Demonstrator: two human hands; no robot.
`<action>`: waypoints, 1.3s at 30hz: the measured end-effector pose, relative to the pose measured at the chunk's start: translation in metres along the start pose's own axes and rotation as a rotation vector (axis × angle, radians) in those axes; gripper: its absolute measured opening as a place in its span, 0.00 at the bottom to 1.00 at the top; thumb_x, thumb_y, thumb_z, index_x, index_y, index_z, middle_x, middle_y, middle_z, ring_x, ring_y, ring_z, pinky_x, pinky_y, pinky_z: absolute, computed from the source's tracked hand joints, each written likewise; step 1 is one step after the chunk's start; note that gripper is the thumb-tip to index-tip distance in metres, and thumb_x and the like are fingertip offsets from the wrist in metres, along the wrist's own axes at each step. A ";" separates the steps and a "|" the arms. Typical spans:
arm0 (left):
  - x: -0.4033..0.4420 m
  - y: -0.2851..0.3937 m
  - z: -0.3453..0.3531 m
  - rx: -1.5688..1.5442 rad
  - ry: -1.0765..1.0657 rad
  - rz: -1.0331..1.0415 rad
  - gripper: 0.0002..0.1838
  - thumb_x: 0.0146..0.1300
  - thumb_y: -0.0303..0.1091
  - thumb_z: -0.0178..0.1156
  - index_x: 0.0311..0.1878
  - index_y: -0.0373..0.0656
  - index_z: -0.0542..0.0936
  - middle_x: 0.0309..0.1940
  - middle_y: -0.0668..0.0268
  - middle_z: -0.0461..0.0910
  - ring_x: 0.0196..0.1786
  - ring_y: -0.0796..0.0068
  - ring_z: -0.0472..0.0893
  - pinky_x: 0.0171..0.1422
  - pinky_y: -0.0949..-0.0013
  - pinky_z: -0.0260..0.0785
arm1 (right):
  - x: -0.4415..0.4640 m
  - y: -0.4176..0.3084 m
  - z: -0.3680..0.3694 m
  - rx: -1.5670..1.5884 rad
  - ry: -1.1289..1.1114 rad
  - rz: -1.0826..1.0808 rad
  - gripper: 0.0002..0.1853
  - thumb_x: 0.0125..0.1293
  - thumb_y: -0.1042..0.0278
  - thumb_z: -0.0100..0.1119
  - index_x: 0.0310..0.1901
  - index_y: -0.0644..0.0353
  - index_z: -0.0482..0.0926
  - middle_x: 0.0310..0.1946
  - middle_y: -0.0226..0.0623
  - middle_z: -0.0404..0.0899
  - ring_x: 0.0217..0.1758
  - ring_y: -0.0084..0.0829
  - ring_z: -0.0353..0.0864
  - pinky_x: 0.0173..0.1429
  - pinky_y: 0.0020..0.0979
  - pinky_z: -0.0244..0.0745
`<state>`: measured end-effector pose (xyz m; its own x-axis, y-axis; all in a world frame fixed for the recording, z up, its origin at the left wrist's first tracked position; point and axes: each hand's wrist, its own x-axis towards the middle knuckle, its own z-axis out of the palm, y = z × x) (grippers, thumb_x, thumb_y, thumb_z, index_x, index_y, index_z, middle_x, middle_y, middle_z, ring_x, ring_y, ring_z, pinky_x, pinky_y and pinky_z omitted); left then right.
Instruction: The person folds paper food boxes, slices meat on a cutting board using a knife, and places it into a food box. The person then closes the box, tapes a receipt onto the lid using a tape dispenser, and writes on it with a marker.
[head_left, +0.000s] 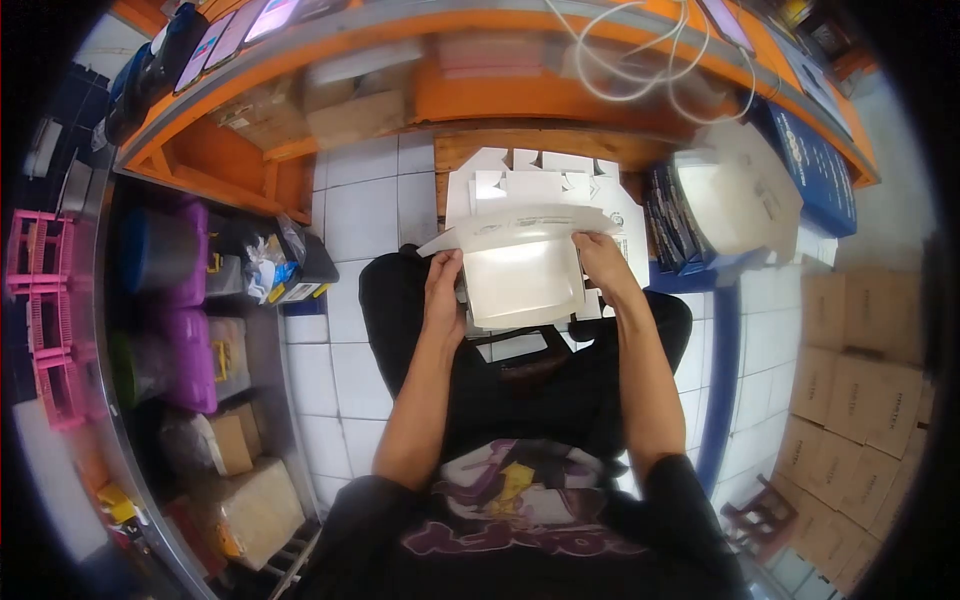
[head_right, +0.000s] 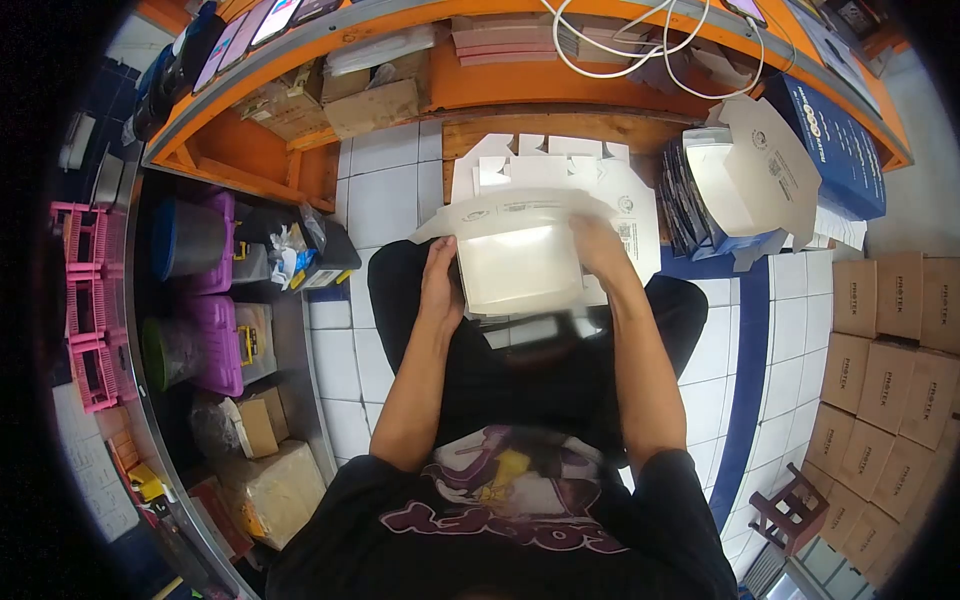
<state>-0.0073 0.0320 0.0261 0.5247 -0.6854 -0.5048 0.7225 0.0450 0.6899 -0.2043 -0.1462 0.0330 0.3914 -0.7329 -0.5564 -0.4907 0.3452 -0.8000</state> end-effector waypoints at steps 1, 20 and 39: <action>-0.001 0.001 0.003 0.000 0.002 0.001 0.14 0.74 0.41 0.63 0.55 0.44 0.77 0.48 0.67 0.79 0.54 0.74 0.76 0.61 0.68 0.71 | 0.005 0.005 0.000 -0.182 0.073 -0.129 0.24 0.75 0.54 0.50 0.54 0.69 0.83 0.44 0.50 0.87 0.44 0.44 0.86 0.48 0.43 0.80; -0.010 0.014 0.003 0.332 0.008 -0.165 0.55 0.69 0.82 0.32 0.76 0.39 0.69 0.63 0.58 0.75 0.69 0.60 0.69 0.73 0.54 0.55 | -0.042 0.001 -0.022 0.454 -0.025 0.108 0.46 0.73 0.23 0.42 0.65 0.65 0.75 0.58 0.46 0.82 0.63 0.38 0.76 0.70 0.43 0.61; 0.046 -0.021 0.014 0.916 0.001 -0.155 0.48 0.69 0.72 0.53 0.60 0.24 0.80 0.56 0.45 0.84 0.60 0.55 0.83 0.66 0.64 0.71 | -0.023 -0.016 0.006 -0.106 0.154 0.113 0.43 0.68 0.30 0.61 0.52 0.78 0.82 0.46 0.63 0.85 0.57 0.50 0.85 0.61 0.40 0.76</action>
<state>-0.0051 -0.0108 -0.0041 0.4530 -0.6351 -0.6257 0.1474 -0.6388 0.7551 -0.2004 -0.1315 0.0569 0.2099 -0.7770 -0.5935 -0.6073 0.3721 -0.7020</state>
